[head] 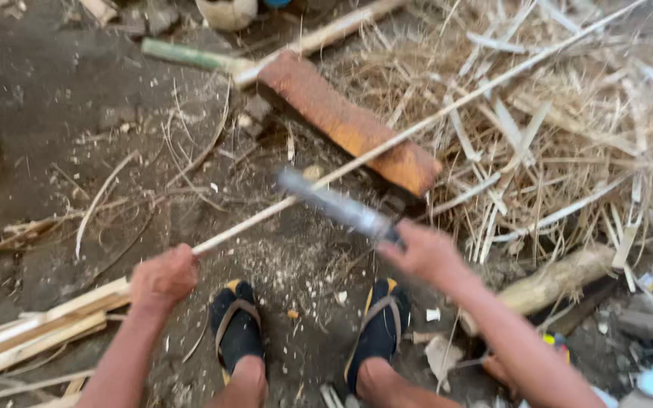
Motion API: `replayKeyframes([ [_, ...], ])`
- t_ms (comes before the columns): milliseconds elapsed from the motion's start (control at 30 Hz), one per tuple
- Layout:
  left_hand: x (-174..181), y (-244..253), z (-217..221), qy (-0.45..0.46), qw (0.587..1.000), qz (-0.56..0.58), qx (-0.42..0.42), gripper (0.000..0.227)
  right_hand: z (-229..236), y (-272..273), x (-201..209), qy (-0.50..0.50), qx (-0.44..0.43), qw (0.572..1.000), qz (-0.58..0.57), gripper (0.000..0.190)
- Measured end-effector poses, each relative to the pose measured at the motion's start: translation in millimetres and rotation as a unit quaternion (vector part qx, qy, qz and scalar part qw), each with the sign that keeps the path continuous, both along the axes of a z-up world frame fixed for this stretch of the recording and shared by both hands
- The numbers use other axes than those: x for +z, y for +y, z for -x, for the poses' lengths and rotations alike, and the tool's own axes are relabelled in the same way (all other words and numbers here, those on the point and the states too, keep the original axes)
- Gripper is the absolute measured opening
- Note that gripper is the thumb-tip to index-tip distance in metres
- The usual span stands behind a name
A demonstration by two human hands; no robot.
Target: The person uses a machete to split a long bamboo pole into thin strips on a wooden block. They repeatedly strike the bamboo to separate it, then gather the finished strips and carry them to a water trough.
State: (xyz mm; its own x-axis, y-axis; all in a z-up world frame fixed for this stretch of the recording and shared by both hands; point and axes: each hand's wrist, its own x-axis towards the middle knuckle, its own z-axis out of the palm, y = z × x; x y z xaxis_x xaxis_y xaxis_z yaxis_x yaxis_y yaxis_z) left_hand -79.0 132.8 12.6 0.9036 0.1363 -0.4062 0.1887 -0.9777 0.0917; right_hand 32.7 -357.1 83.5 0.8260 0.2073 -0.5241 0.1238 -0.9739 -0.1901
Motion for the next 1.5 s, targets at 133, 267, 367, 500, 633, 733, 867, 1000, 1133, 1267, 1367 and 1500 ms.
replayKeyframes([
  [133,16,26,16,0.03,0.999,-0.041,0.01,0.028,-71,-68,22,-0.097,-0.244,0.962,0.071,0.072],
  [267,24,-7,-24,0.091,0.996,-0.002,0.015,0.03,-58,-42,35,-0.075,-0.279,0.957,0.031,0.073],
  [367,16,-55,-73,0.082,0.995,0.059,-0.022,0.036,3,40,26,-0.096,-0.169,0.978,-0.073,0.06],
  [500,15,-74,-101,0.037,0.993,0.097,-0.048,0.034,34,86,20,-0.012,-0.016,0.994,-0.105,0.055],
  [633,17,-81,-93,0.036,0.994,0.094,-0.048,0.037,42,82,17,-0.053,-0.067,0.995,-0.049,0.052],
  [733,27,-75,-102,0.079,0.992,0.092,-0.032,0.037,30,81,19,-0.036,-0.086,0.992,-0.084,0.052],
  [867,22,-57,-81,0.064,0.994,0.074,-0.04,0.031,32,67,19,0.012,0.002,0.997,-0.081,0.056],
  [1000,23,-37,-68,0.085,0.994,0.055,-0.034,0.026,10,49,21,-0.067,-0.155,0.985,-0.022,0.055],
  [1133,25,-33,-62,0.078,0.995,0.041,-0.039,0.03,14,43,8,0.009,-0.116,0.99,-0.074,0.059],
  [1267,35,-10,-38,0.109,0.994,0.015,-0.002,0.025,11,18,-2,-0.088,-0.04,0.994,-0.043,0.065],
  [1367,35,11,-27,0.06,0.998,-0.016,-0.025,0.029,-45,-28,7,-0.182,-0.188,0.964,0.049,0.072],
  [1500,11,23,-22,0.049,0.999,-0.007,-0.012,0.027,-55,-49,-7,-0.06,-0.212,0.975,0.002,0.068],
])
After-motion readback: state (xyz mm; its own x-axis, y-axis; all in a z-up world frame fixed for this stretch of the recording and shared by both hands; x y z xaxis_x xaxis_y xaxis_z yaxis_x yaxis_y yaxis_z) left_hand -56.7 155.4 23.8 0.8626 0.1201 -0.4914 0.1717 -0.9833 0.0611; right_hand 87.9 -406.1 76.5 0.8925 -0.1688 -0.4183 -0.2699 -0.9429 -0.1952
